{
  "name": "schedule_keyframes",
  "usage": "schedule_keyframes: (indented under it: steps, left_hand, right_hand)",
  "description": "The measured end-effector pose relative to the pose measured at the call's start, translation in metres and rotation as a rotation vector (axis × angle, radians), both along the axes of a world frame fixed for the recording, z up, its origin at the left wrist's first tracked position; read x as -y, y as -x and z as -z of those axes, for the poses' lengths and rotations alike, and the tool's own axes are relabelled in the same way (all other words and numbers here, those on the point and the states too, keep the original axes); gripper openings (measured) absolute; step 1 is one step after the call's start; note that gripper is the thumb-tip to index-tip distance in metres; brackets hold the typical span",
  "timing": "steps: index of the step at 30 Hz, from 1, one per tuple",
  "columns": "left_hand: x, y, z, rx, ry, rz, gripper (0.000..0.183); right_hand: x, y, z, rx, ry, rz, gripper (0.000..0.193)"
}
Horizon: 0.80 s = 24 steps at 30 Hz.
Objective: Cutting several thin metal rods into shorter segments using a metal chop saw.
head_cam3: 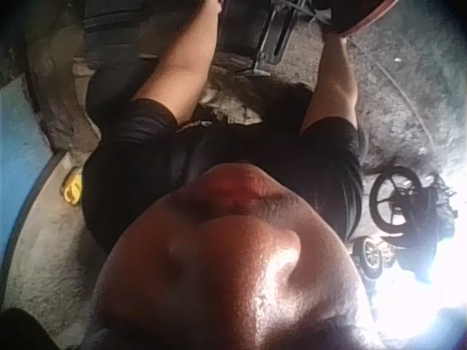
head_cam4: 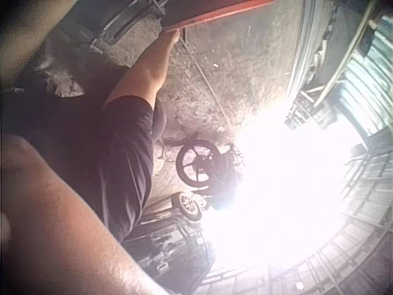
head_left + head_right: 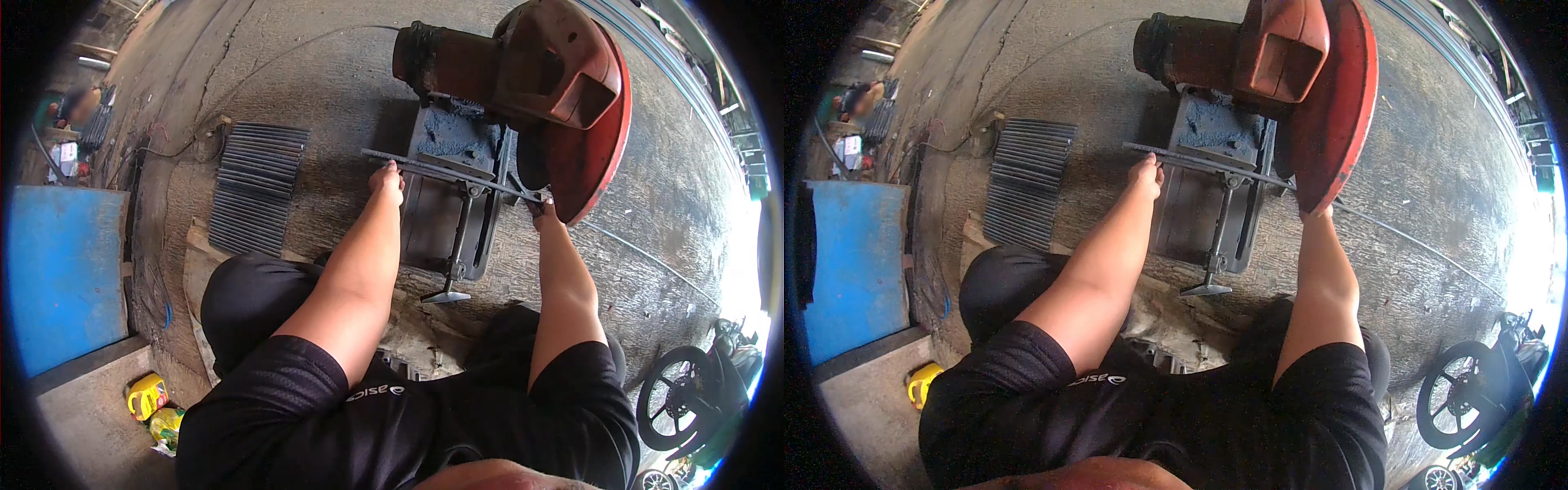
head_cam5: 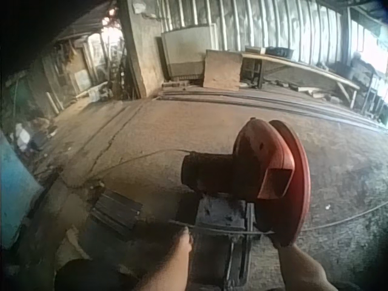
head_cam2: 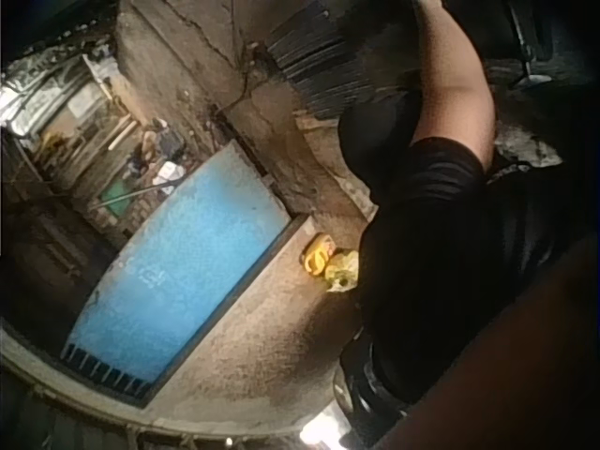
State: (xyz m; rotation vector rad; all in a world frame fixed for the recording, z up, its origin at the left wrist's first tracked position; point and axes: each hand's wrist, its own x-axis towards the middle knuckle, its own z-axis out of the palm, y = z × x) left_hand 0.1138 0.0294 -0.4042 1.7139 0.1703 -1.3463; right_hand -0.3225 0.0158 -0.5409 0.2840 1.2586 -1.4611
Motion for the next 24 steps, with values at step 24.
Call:
schedule_keyframes:
  steps: [24]
  left_hand:
    - [0.013,0.005,0.048,0.345,0.101,-0.040,0.019]
  right_hand:
    - [-0.013,0.006,-0.046,0.043,0.134,0.173,0.020]
